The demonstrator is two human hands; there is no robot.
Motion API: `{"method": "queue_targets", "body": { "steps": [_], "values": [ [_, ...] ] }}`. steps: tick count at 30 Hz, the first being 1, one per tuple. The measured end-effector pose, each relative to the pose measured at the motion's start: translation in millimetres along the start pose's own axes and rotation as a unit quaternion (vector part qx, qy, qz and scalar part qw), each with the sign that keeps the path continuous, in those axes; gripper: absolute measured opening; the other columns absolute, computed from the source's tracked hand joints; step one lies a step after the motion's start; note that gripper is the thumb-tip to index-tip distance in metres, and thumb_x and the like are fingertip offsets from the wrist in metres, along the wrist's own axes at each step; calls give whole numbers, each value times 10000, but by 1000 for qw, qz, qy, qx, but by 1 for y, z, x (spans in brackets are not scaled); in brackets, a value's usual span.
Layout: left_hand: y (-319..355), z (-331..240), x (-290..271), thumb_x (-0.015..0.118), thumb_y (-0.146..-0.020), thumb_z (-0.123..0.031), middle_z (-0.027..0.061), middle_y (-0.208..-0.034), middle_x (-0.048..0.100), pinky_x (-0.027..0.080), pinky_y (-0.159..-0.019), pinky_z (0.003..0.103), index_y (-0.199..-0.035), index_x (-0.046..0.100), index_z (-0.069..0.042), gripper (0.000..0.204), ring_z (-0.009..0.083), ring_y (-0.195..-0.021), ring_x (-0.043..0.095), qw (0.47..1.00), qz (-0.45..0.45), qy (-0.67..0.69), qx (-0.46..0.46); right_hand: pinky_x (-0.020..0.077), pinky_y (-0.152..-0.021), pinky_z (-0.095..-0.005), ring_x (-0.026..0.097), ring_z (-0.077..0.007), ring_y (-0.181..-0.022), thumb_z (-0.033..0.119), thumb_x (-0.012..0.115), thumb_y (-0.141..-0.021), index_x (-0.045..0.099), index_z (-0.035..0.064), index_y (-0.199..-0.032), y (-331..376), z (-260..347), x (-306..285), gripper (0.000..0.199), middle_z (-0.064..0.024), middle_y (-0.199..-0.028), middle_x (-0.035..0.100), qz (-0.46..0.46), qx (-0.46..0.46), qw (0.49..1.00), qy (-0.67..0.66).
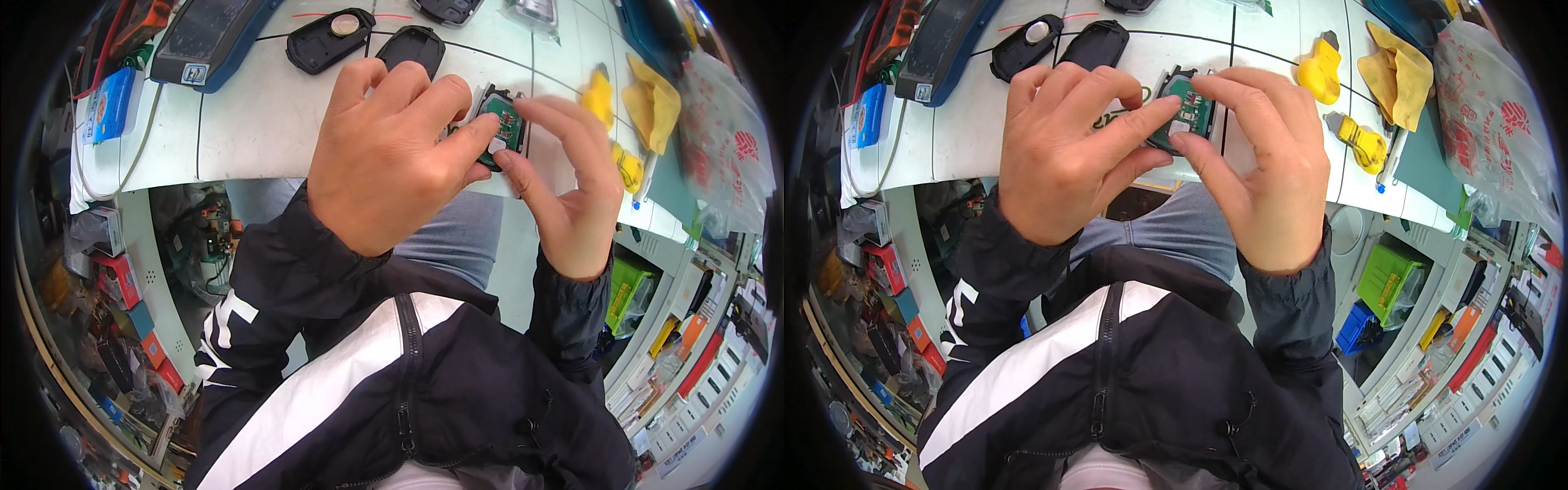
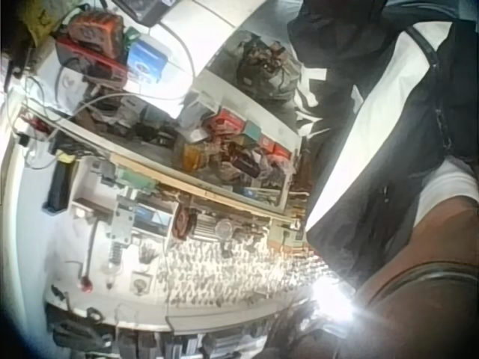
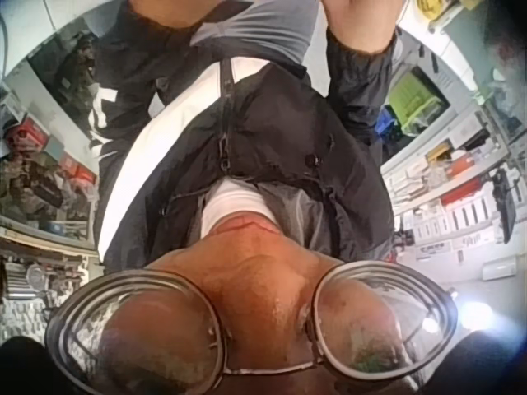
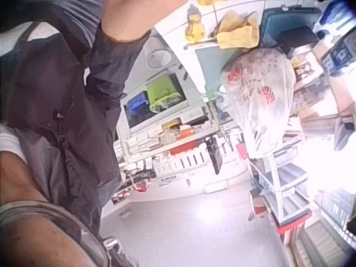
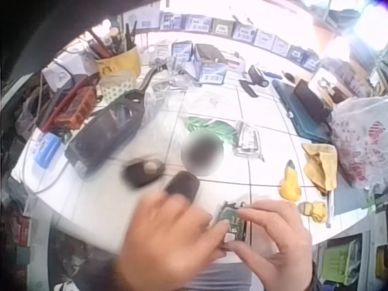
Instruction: The person disassembles a small black electronic device, removes the circuit board, and reassembles the casing. They handle the device parts and a circuit board on a cluttered workbench.
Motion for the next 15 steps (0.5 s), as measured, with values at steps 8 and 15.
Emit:
{"method": "queue_targets", "body": {
  "steps": [8,15],
  "values": [
    [0,3,1,736,-615,-235,-46,-857,559,326,-751,329,-969,682,-155,367,156,-733,486,1000,-2,29,-9,451,-816,-310,561,-257,-955,75,761,-641,633,28,-1013,0,-8,2,396,-117,-1071,556,19,14,999,-33],
    [-3,3,-1,744,-602,-220,-43,-854,561,325,-738,323,-969,683,-152,379,149,-697,477,999,13,33,-7,450,-822,-310,562,-257,-979,82,758,-649,633,35,-995,1,-11,0,371,-114,-1049,571,22,14,998,-59]
  ]
}}
Point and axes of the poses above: each hand's wrist, its own y-axis away from the middle knuckle, its own x-axis out of the palm, z = x × y, the point moved 3 cm from there along -y, towards the middle knuckle
